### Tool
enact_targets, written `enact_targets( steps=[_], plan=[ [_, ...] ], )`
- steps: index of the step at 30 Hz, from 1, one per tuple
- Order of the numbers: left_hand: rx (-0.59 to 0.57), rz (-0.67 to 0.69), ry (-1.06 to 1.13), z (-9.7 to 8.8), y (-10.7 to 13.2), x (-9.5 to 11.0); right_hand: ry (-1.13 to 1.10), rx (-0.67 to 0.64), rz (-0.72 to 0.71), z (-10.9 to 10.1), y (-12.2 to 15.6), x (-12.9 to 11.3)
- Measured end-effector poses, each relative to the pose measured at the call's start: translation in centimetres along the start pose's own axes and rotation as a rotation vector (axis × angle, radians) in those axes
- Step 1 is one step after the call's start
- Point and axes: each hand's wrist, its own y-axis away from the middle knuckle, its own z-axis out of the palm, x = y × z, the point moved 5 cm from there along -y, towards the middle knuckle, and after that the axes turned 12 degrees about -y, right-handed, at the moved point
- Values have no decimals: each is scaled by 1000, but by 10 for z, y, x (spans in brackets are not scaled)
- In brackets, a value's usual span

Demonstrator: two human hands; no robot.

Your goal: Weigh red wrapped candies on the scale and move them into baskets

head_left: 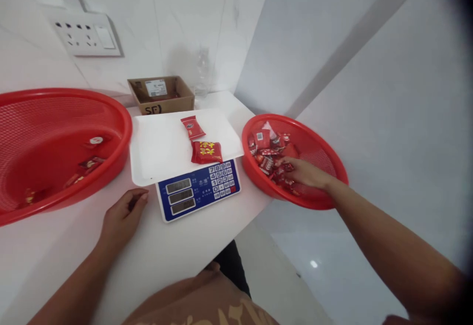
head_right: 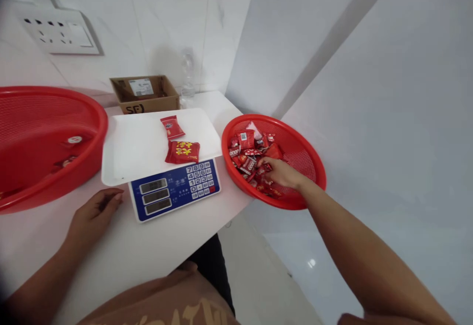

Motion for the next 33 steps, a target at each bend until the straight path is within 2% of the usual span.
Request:
enact_targets(
  steps=[2,5,10,13,16,18,21,24,28,33],
  plan=[
    [5,-2,-18,-1,0,2,-225,-34,35,-11,1,-1],
    [7,7,-34,-3,0,4,-489,7,65,-23,3,1],
    [4,-1,-36,-3,-1,0,-647,125,42,-31,1,1],
    [1,3,-36,-2,-1,-2,-739,230,-25,-35,-1,-20],
    [7,30,-19,-2,-1,0,-789,267,-146,-31,-5,-58],
    [8,45,-7,-2,-1,1,-710,253,-271,-21,-12,-89],
    [6,64,15,-1,0,0,-422,244,-469,3,-24,-134],
    [7,77,17,0,1,-2,-161,219,-497,34,-40,-162],
    [7,96,21,-2,2,-1,-14,120,-465,59,-55,-178],
    [-18,92,24,-3,2,2,101,174,-441,51,-58,-174]
  ],
)
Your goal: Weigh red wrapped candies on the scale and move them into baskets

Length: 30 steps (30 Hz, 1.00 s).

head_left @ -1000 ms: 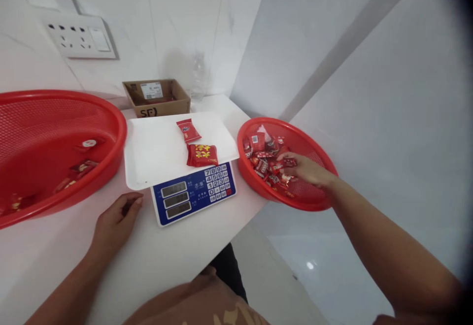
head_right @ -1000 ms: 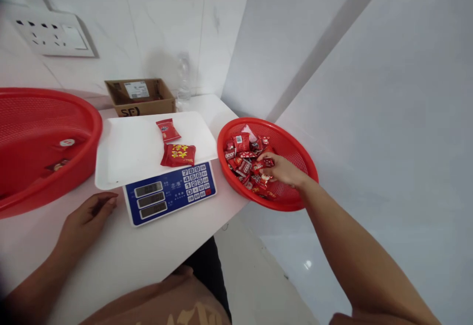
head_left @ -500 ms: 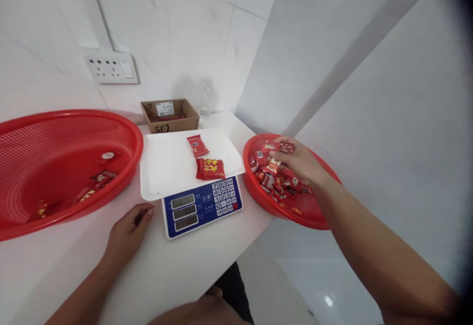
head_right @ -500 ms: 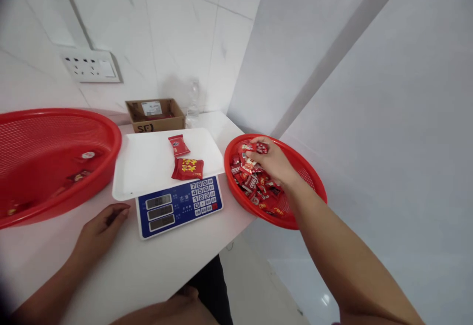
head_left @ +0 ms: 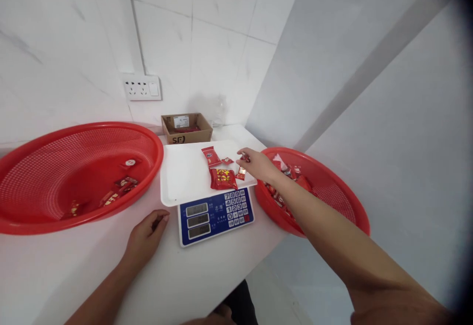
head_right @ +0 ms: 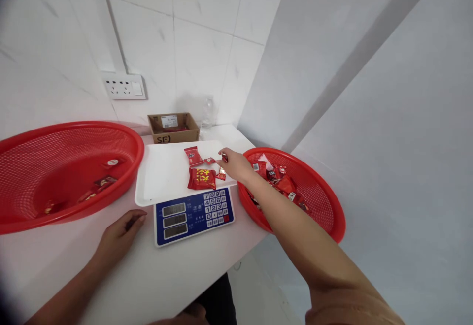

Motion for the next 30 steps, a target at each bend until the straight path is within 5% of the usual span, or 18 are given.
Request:
enact_targets(
  steps=[6,12,20,30],
  plan=[
    [5,-9,9,1,-1,-1,108,-112,11,-2,8,-2],
    [8,1,10,2,-1,-2,18,-201,-7,26,7,-20],
    [7,18,9,-1,0,3,102,-27,-54,18,-10,-17],
    [20,23,13,0,0,2,139,-304,-166,31,-4,-27]
  ],
)
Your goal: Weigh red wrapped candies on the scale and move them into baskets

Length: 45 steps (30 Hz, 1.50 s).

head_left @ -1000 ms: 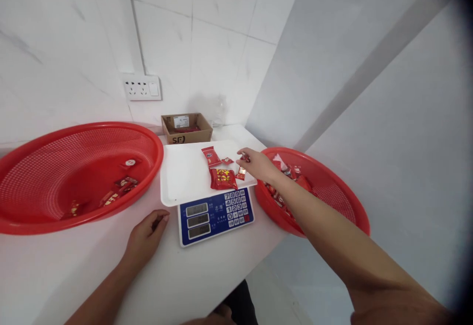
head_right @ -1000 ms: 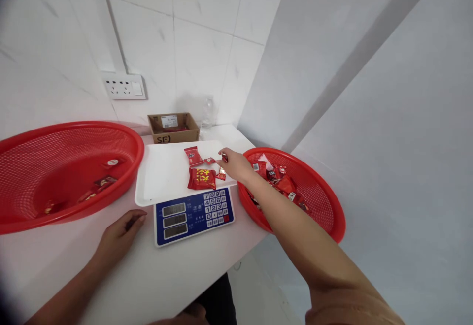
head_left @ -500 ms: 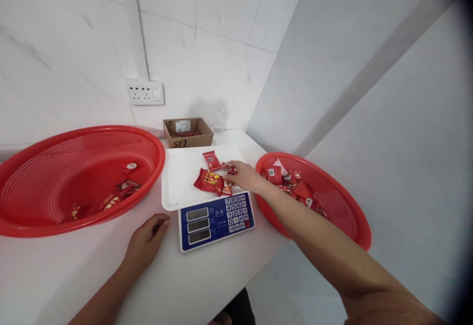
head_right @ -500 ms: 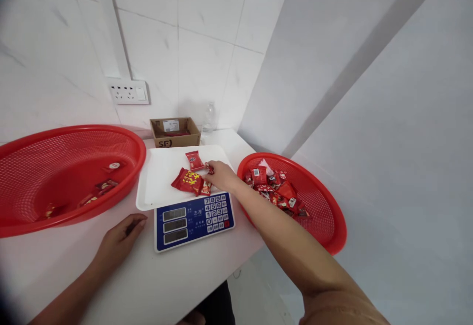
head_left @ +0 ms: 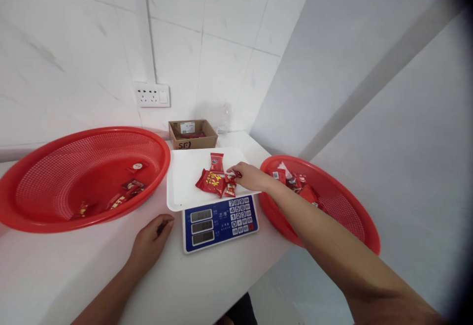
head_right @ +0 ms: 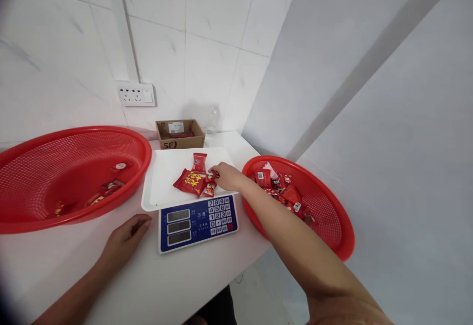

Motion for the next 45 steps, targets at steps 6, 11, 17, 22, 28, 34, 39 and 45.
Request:
enact_targets(
  steps=[6,11,17,22,28,34,39,45],
  plan=[
    [1,-10,-10,0,0,-1,-190,127,52,-19,5,-6],
    [-5,-1,-12,2,1,-4,-373,33,67,-13,5,-10],
    [-13,9,-5,1,1,-1,-427,185,124,-14,-5,-3],
    [12,10,-3,1,0,-1,-363,293,128,-6,-25,-2],
    [11,15,10,1,2,-1,-280,320,166,6,-45,-6],
    [-7,8,21,4,1,-3,-283,294,180,10,-49,-6],
    [-5,13,36,5,1,-4,-273,369,148,5,-43,3],
    [18,11,65,2,0,-1,-309,564,121,-29,-14,6]
  ],
)
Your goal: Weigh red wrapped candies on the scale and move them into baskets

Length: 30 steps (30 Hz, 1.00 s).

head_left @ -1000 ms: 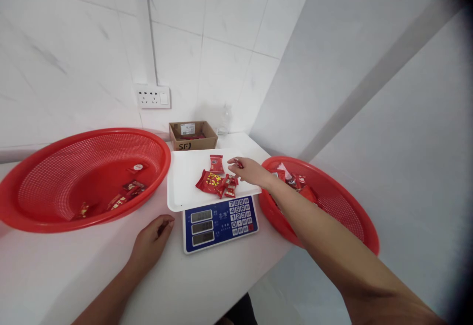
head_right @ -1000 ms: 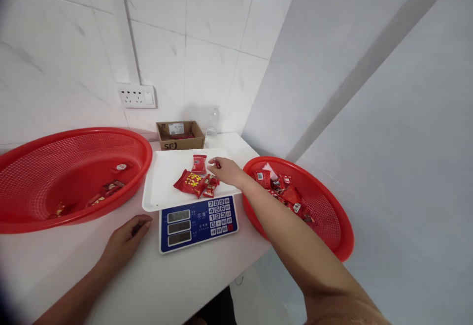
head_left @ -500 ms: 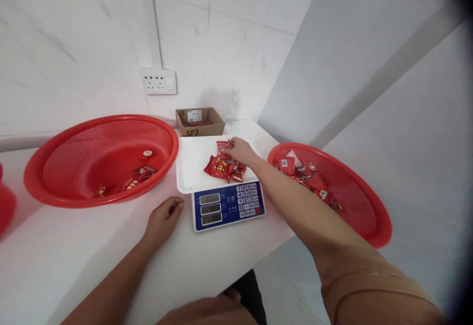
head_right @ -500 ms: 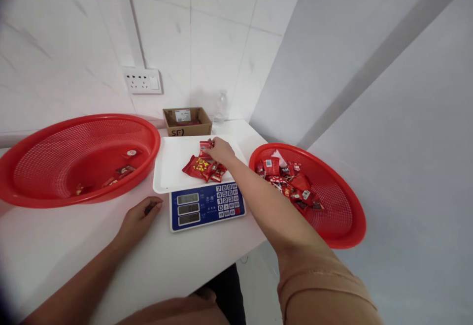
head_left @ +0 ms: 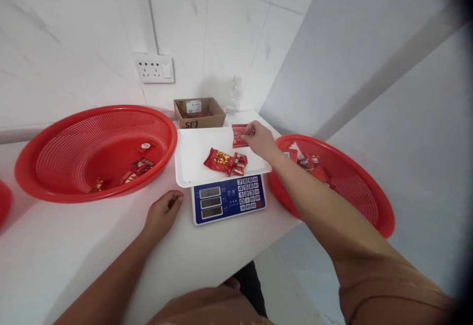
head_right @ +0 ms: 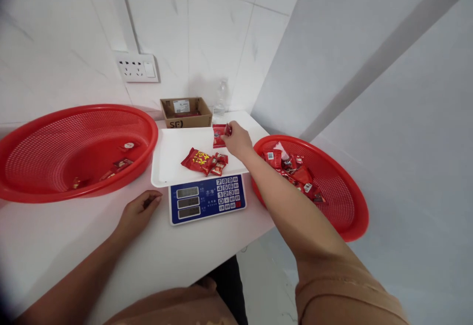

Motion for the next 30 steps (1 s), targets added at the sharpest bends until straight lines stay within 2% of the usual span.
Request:
enact_targets(
  steps=[3,6,8,10,12,13,16,18,20,21,24,25,26,28,30],
  plan=[
    [29,10,29,-5,3,3,-118,74,-58,-30,17,-23],
    [57,45,47,-12,11,6,-290,6,-107,-40,54,-46],
    [34,154,77,-12,20,11,-364,-126,-119,-29,89,-55],
    [-48,334,141,-7,31,22,-342,-299,-154,-5,128,-60],
    [-146,458,219,0,43,32,-256,-506,-295,25,165,-65],
    [-183,450,248,4,46,35,-225,-574,-368,37,181,-66],
    [-242,296,298,13,51,39,-168,-621,-388,58,204,-65],
    [-260,239,326,14,51,41,-171,-629,-322,58,203,-64],
    [-250,250,347,13,50,43,-191,-601,-215,48,190,-62],
    [-235,263,342,12,49,43,-196,-548,-147,39,180,-59],
    [-177,303,275,9,47,41,-141,-214,20,4,138,-39],
    [-157,304,256,9,46,40,-102,-92,35,-7,124,-32],
    [-139,296,246,8,44,38,-64,-29,32,-12,111,-24],
    [-116,265,263,8,42,34,-10,-3,14,-13,90,-10],
    [-115,235,306,8,40,32,17,-93,-16,-4,77,1]
  ],
)
